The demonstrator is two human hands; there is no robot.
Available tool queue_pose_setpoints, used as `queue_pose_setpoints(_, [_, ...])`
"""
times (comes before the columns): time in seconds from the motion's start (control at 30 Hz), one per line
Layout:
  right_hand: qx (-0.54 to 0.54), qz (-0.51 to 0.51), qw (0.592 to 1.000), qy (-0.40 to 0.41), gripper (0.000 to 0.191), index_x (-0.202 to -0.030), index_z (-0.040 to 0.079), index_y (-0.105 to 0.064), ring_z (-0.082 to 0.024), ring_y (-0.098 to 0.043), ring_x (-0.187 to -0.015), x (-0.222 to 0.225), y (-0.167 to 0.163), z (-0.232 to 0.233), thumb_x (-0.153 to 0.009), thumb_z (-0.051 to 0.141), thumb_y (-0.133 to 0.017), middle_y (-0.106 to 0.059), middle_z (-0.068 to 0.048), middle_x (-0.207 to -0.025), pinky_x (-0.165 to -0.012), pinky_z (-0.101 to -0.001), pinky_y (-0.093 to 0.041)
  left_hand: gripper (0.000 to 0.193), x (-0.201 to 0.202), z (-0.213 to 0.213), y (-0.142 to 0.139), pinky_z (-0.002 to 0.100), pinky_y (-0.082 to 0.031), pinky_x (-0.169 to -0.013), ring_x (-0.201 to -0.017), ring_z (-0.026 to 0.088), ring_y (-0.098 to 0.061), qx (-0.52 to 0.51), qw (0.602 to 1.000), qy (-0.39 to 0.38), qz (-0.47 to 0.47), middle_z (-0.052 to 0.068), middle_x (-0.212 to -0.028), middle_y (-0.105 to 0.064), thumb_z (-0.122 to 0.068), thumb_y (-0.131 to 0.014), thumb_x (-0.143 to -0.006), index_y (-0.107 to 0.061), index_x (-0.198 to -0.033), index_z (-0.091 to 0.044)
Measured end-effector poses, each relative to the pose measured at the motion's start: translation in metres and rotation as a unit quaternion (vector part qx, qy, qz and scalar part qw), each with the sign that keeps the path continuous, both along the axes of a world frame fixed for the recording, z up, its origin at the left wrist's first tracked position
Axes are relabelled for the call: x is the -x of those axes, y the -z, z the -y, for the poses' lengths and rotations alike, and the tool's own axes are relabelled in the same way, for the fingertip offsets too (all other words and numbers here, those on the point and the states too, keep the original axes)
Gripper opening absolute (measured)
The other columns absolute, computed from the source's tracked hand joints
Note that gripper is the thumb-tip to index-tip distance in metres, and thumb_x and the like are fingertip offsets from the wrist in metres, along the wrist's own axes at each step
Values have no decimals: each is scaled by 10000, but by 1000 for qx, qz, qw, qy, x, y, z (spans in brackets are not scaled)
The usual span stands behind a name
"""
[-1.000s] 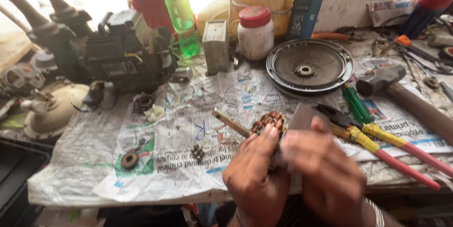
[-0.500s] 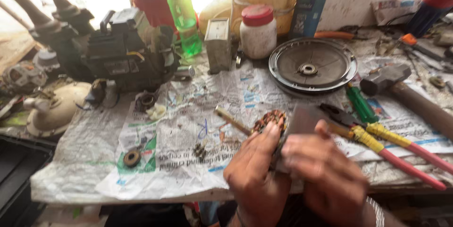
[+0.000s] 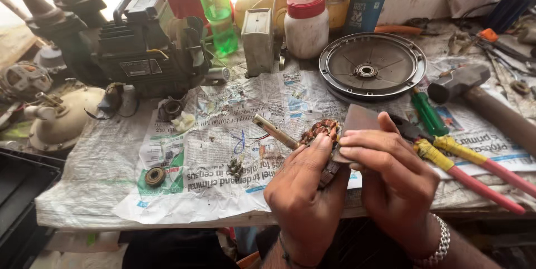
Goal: The person holds a motor armature in the left hand and uses a sanding block in the right hand to smooth the commutator surface. The armature is rotated by hand to sand different sections of the commutator throughout the clip.
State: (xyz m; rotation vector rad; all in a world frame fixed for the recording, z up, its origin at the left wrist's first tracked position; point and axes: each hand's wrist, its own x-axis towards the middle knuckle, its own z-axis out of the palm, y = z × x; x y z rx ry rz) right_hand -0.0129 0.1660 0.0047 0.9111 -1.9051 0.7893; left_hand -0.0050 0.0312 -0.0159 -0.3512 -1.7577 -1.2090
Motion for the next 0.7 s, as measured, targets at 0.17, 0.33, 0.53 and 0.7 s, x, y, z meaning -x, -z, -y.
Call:
queue_pose_setpoints(0.17, [-9,-5,1000,18,230,-1007,26,-691,-297,-733,-1100,-1,1,-1,-931,-132,-542,-732,-117,-1062,-1225,-534,-431,343,-1,0,-1,419,-610,-1003,-1060,320,-795,23,999,-20,-15,177,-1110,-780,-72,-786,-823,-739,-1154,5])
queue_pose_setpoints(0.33, [-16,-30,999,-5,220,-1015,18,-679,-315,-727,-1090,0,3,-4,-897,-116,-552,-720,-143,-1064,-1169,-557,-453,328,0,1,-2,404,-624,-1008,-1058,316,-801,7,999,-17,-28,170,-1114,-784,-28,-737,-832,-737,-1159,4])
queue_pose_setpoints(0.53, [-16,-25,999,-11,218,-1021,18,-679,-310,-735,-1099,1,5,-6,-903,-117,-554,-729,-133,-1070,-1147,-513,-491,335,2,2,-4,403,-620,-999,-1051,324,-794,6,999,-11,-36,174,-1093,-781,-64,-760,-830,-727,-1155,14])
queue_pose_setpoints(0.7, [2,-16,1000,9,216,-1012,9,-686,-287,-734,-1063,2,2,-3,-904,-123,-554,-730,-142,-1078,-1187,-511,-464,436,1,3,-6,418,-612,-1021,-1076,340,-792,10,999,-19,-26,183,-1117,-783,10,-685,-739,-734,-1172,25])
